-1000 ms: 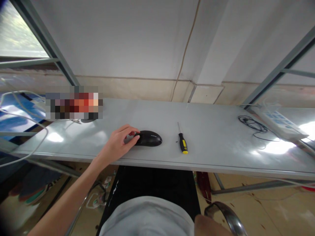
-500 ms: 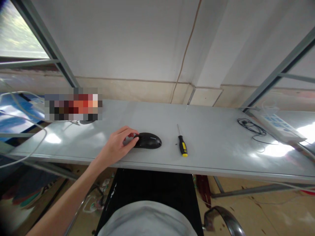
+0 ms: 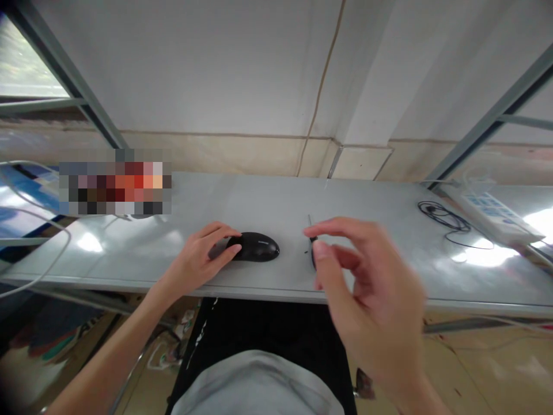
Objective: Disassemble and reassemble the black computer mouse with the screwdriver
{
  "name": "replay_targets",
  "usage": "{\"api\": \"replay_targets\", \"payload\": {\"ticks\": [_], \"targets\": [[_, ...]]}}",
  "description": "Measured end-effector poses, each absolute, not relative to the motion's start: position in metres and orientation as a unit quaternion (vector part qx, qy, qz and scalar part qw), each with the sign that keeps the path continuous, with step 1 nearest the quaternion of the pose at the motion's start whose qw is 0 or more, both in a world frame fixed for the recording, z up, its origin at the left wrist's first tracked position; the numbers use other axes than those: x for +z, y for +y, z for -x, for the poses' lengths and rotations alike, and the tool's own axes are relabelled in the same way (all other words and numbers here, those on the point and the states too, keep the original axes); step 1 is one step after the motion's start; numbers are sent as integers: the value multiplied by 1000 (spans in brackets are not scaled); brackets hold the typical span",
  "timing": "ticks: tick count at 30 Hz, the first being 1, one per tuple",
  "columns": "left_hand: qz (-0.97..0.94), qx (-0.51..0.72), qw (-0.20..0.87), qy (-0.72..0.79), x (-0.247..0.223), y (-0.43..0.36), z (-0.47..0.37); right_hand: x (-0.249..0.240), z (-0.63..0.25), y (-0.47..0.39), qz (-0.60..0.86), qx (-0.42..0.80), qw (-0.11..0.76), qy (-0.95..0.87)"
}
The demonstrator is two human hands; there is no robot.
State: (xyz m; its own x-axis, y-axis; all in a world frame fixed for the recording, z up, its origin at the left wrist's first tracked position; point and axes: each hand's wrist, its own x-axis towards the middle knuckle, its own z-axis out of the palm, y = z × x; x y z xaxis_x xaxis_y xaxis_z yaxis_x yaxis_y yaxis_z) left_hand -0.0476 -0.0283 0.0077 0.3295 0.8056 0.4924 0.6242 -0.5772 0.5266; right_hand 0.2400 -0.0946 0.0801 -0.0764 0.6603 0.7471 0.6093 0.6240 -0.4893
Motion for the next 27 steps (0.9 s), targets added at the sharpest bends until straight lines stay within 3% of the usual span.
{"api": "replay_targets", "payload": {"ticks": [3,12,27], "targets": [[-818,351,127,438,9,-28,47,59,-222,-68,453,54,420,-785],[-831,318,132,437,5,-24,47,-4,-198,-44,396,-52,327,-857],[-836,324,98,432,-1,-23,48,-15,-201,-40,399,-7,351,-847]]}}
